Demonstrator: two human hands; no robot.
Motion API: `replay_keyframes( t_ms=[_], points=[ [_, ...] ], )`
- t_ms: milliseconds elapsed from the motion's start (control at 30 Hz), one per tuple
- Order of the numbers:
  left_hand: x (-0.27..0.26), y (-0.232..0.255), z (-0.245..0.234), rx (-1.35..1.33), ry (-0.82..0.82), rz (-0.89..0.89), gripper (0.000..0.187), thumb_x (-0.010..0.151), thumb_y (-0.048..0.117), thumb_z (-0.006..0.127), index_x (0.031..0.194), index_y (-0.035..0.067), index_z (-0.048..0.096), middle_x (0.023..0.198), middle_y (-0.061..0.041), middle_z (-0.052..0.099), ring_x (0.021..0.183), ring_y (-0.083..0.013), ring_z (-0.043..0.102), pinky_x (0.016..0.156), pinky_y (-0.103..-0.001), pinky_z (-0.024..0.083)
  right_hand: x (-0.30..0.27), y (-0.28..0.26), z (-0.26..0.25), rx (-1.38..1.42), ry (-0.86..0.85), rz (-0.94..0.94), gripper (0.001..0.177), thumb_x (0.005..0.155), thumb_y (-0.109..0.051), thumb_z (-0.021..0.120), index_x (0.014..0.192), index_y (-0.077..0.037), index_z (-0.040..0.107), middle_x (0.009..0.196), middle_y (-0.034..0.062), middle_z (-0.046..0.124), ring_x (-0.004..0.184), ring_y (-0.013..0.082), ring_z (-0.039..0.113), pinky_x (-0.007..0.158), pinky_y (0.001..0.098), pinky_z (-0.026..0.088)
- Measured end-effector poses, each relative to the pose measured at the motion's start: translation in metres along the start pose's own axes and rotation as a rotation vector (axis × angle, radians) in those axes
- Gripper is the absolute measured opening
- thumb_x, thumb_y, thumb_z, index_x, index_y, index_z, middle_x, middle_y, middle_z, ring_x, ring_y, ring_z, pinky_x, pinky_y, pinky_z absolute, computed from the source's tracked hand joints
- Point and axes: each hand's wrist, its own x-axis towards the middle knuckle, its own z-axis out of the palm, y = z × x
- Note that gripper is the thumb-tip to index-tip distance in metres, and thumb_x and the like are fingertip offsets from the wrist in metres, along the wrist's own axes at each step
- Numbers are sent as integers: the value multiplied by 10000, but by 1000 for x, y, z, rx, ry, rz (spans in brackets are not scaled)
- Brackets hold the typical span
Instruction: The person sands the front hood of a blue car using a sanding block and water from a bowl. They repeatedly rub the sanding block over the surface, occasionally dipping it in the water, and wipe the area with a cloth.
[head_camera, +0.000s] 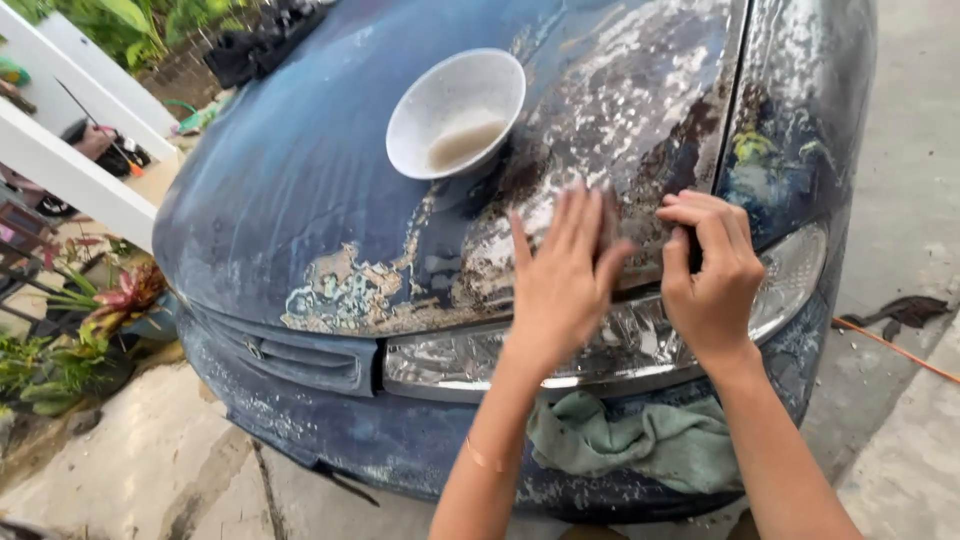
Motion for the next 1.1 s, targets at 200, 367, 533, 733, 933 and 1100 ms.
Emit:
replay_keyframes(
  t_ms=[200,367,533,733,933,1100],
  points=[
    [32,-29,17,-15,77,-33,831,1013,622,103,1545,46,376,1616,-194,345,1529,-294,277,1223,-617,-100,2,-1,-4,45,-12,-8,222,989,139,551,1026,-4,717,1089,113,728,1119,361,681,976,447,531],
    [-7,2,1,-2,-33,54,837,998,612,37,1557,65,334,1643,-165,294,1544,-273,225,1239,-597,-100,2,4,0,27,-24,15,254,961,130,516,1038,-16,710,1119,104,722,1161,347,669,989,441,518],
    [39,-50,29,133,55,-58,749,1044,575,97,1570,107,353,1628,-144,358,1534,-249,295,1232,-610,-61,2,-2,-5,48,-30,10,275,942,160,524,1018,-10,726,1100,108,734,1137,355,681,989,446,524],
    [-12,-7,13,0,36,34,805,1009,610,88,1545,80,370,1624,-155,350,1532,-272,269,1247,-579,-73,5,-1,-5,64,-33,32,279,935,137,509,1019,-29,717,1110,79,727,1143,317,673,1000,433,511],
    [21,-27,28,116,182,-25,770,1028,590,105,1563,103,368,1632,-127,367,1536,-221,299,1258,-511,-124,5,-5,-7,53,-32,18,257,951,135,534,1001,-24,730,1082,99,738,1114,349,688,980,444,521],
    [29,-24,24,158,22,-117,782,996,610,10,1606,145,164,1697,-32,158,1578,-171,108,1263,-489,-143,10,-16,-12,40,-68,33,229,933,160,490,1020,74,683,1088,215,723,1106,368,674,987,466,538]
  ],
)
